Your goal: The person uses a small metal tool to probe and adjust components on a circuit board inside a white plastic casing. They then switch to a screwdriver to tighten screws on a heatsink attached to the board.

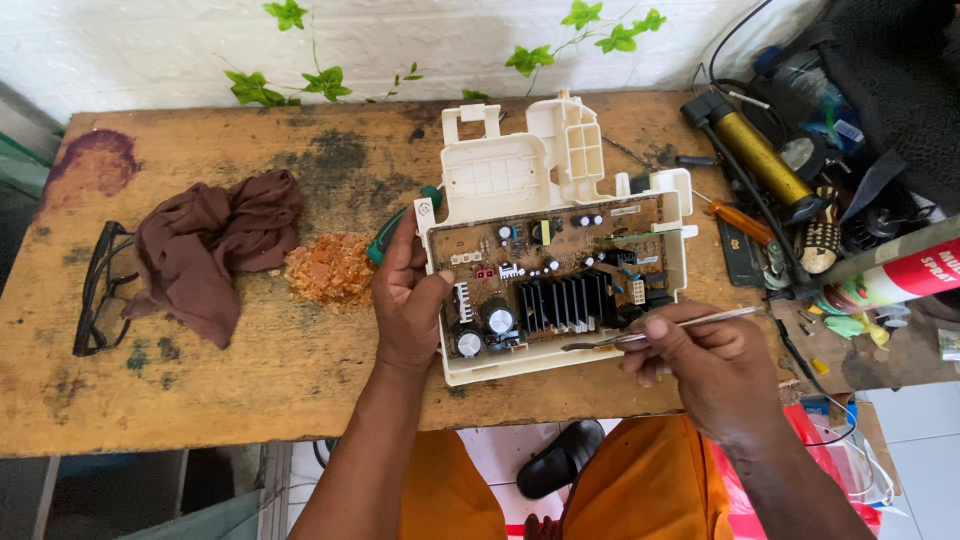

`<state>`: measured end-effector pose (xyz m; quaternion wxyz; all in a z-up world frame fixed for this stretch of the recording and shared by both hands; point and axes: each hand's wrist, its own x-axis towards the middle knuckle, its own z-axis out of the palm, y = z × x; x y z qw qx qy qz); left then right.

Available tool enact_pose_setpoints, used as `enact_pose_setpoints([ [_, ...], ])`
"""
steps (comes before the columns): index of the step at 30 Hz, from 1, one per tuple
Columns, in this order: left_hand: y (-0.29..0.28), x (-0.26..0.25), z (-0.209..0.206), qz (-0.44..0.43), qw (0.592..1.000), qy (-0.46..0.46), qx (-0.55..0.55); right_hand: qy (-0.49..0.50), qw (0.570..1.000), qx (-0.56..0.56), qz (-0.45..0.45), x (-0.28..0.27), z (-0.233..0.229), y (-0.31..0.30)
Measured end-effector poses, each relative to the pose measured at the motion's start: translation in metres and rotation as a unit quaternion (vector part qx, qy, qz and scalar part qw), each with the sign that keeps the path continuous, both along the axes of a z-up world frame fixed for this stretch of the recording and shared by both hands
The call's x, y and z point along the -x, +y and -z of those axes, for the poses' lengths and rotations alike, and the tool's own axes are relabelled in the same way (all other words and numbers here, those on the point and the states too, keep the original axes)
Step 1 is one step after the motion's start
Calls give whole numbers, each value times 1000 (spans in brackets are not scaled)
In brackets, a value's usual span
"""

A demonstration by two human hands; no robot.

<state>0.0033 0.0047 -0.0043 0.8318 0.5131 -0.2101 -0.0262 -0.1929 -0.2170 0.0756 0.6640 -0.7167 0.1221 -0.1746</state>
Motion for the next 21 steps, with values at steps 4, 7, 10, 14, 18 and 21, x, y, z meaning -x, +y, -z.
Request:
enact_pose_setpoints([
  [4,0,3,-5,9,1000,17,4,-13,988,151,31,-2,-13,16],
  [7,0,2,-7,1,1000,18,7,37,980,190,46,-4,-11,19],
  [10,1,1,-1,-10,1000,5,-28,38,982,177,49,-1,-12,22],
  [14,2,0,0,-1,1000,19,-21,-43,955,293,6,-4,-7,26],
  [18,-1,0,1,7,1000,16,11,15,964,264,6,-10,2,30],
  [21,2,0,-1,-17,999,13,-40,33,988,149,-5,-12,-2,28],
])
